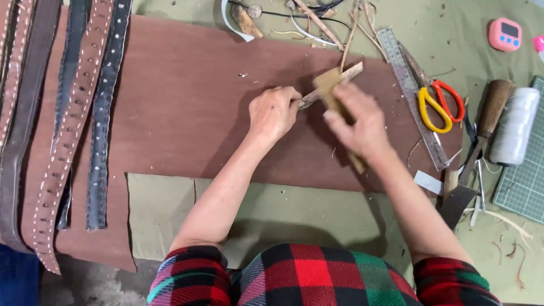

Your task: Sanding the edges of a small leather component to smooth them before assembly.

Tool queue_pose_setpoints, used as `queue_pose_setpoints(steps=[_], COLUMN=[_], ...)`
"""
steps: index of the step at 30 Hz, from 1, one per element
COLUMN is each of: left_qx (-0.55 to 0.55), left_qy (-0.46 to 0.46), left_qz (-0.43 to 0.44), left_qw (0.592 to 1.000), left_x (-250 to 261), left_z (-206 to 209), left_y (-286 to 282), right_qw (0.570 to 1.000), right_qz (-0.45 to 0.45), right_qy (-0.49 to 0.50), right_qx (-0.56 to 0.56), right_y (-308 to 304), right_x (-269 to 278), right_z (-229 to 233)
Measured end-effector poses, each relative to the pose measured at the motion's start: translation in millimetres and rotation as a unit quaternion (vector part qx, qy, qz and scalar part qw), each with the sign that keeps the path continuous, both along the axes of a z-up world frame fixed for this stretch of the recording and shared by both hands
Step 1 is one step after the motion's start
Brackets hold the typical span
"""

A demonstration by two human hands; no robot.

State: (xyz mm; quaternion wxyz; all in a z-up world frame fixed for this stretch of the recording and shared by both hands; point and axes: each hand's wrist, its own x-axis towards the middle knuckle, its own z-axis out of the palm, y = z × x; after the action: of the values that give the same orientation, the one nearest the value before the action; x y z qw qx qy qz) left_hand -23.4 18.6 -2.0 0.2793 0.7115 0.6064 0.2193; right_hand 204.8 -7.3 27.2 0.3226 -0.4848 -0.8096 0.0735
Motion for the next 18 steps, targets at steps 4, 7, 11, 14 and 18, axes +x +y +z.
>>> queue_pose_setpoints(steps=[4,7,11,14,18], left_qx=[0.014,-0.010,-0.016,-0.007,-0.026], left_qy=[0.008,-0.002,-0.006,-0.003,-0.006], left_qz=[0.002,-0.002,-0.005,0.003,-0.006], left_qw=[1.000,1.000,1.000,1.000,1.000], left_x=[0,1,-2,0,-1], left_z=[-5,-3,10,8,10], left_y=[6,2,2,6,5], right_qw=[0.997,0.991,0.998,0.999,0.994], right_qz=[0.016,-0.022,-0.023,0.001,-0.011], right_qy=[-0.068,-0.126,-0.062,-0.054,-0.110], right_qx=[0.015,0.040,-0.002,-0.003,0.007], right_y=[-3,18,18,-8,7], right_x=[-10,19,23,-12,-4], right_z=[-23,-21,-12,-5,-4])
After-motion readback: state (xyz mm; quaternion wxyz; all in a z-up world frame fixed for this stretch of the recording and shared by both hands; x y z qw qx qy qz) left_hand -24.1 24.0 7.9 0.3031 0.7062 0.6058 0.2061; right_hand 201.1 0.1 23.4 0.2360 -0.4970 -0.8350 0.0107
